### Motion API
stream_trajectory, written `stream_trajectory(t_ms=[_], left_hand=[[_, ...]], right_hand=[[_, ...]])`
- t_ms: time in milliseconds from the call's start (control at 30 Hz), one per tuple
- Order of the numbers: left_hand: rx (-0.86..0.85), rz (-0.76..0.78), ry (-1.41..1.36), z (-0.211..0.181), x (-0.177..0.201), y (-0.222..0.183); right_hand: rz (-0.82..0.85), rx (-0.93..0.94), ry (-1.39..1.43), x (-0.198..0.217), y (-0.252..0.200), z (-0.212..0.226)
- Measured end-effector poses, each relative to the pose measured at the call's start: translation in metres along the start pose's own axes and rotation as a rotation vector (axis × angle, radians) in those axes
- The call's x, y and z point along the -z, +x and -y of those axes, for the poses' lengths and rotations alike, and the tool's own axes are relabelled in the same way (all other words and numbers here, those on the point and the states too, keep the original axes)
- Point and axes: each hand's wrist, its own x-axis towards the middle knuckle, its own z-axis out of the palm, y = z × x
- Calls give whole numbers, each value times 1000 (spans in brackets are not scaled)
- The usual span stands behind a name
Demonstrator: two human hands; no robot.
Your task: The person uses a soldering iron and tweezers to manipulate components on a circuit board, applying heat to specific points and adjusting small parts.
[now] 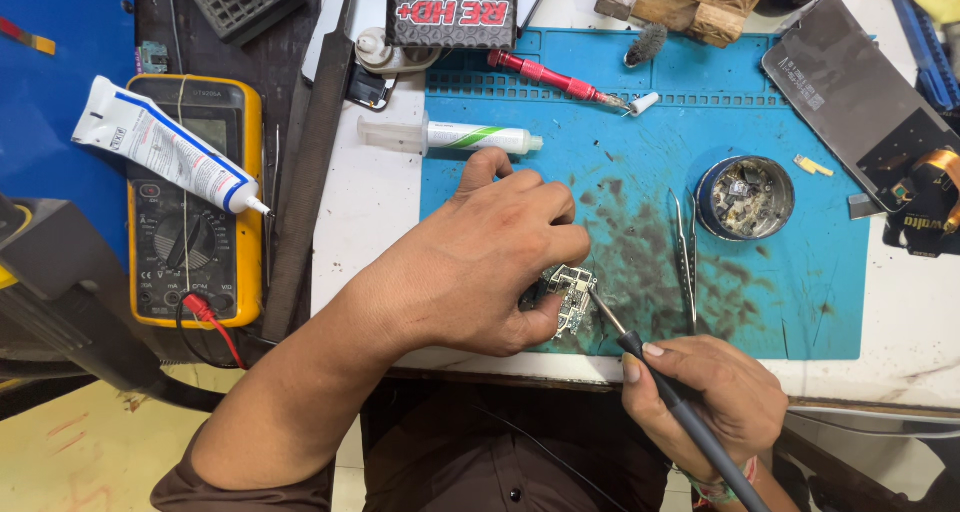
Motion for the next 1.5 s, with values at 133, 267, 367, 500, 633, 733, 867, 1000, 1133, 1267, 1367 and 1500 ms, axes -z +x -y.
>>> stream_trajectory(t_ms=[133,267,367,500,633,733,867,1000,1133,1267,1367,1500], left_hand=[[3,5,0,0,0,0],[0,0,0,0,0,0],[9,13,3,0,0,1],[10,11,0,0,1,2],[21,26,-8,-1,1,2],[16,13,-8,-1,1,2],[-14,-7,-4,1,1,0],[-36,-31,12,0,0,-2],[-66,-73,22,-8,1,0],[-118,-236,75,-30,0,-22],[-145,-422,40,-53,-3,-65],[-99,-726,-142,-79,-23,-133]], right_hand=[[-12,-5,-12,-1,0,-1],[-4,7,-2,0,0,-1],[-7,-4,-6,-1,0,-1],[-9,1,-6,-1,0,-1],[-8,15,-3,0,1,-1],[-39,-36,31,0,-2,1],[-117,-66,12,-3,-11,-3],[-182,-87,95,-7,-16,-8],[-244,-234,226,-8,-16,5],[-123,-209,-68,9,-8,31],[-24,-148,-117,22,2,50],[56,-42,61,15,24,79]])
